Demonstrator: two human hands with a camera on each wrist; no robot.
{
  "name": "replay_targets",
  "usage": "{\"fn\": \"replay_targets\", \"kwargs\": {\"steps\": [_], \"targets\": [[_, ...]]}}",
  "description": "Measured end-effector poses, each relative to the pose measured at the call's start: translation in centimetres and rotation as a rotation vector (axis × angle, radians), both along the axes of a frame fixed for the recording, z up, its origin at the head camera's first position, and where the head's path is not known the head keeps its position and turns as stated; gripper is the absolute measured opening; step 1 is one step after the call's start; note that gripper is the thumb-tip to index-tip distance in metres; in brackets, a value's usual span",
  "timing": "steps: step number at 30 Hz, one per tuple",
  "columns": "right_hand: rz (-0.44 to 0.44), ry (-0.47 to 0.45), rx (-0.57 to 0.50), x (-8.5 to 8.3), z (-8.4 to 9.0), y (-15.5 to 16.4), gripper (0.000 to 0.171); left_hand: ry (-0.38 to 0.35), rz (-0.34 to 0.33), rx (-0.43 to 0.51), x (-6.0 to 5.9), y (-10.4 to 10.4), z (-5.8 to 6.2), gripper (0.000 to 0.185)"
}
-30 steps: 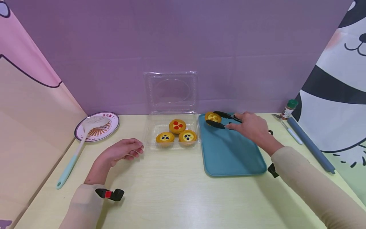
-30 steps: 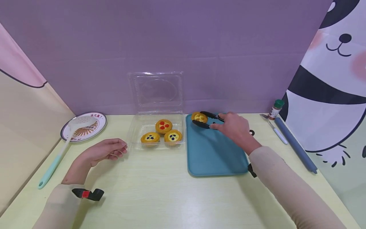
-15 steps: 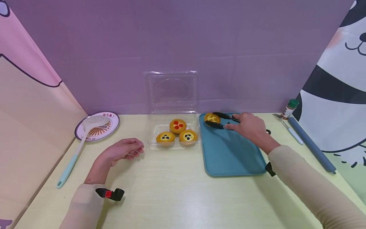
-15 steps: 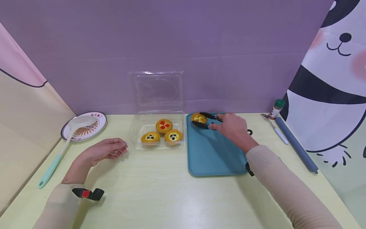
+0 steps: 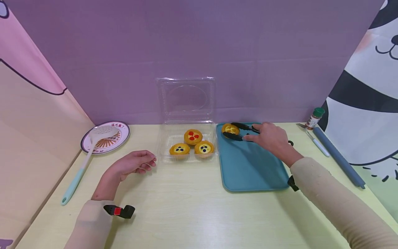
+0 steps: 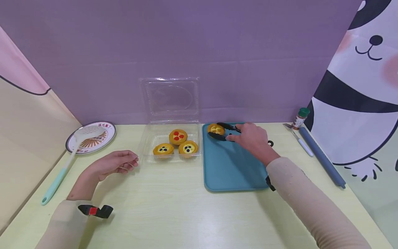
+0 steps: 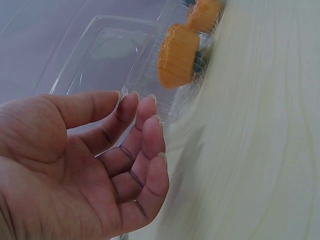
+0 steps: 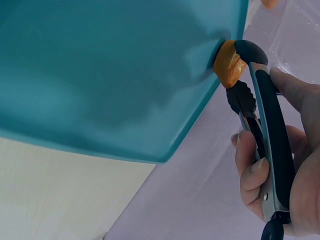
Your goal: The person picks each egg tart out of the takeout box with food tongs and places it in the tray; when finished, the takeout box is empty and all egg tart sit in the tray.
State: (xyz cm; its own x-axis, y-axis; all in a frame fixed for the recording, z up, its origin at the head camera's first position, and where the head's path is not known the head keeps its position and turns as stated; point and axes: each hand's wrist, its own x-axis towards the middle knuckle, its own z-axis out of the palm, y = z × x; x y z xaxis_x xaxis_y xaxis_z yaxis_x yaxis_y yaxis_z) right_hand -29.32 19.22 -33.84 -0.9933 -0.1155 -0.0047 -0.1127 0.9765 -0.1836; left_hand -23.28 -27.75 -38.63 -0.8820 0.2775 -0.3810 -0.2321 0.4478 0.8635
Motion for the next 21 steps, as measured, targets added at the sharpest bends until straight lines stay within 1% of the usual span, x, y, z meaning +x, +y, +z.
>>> {"fn": "replay_targets", "kwargs": {"steps": [11, 21], "targets": [[-0.007, -0.006, 0.015, -0.19, 0.05, -0.34, 0.081, -0.004, 0.003, -0.001, -0.08, -0.04, 0.03, 0.037], [-0.020, -0.034, 0.009, -0.27, 0.27, -0.56, 0.082, -0.009, 0.008, -0.002, -0.13, -0.04, 0.04, 0.036]]}}
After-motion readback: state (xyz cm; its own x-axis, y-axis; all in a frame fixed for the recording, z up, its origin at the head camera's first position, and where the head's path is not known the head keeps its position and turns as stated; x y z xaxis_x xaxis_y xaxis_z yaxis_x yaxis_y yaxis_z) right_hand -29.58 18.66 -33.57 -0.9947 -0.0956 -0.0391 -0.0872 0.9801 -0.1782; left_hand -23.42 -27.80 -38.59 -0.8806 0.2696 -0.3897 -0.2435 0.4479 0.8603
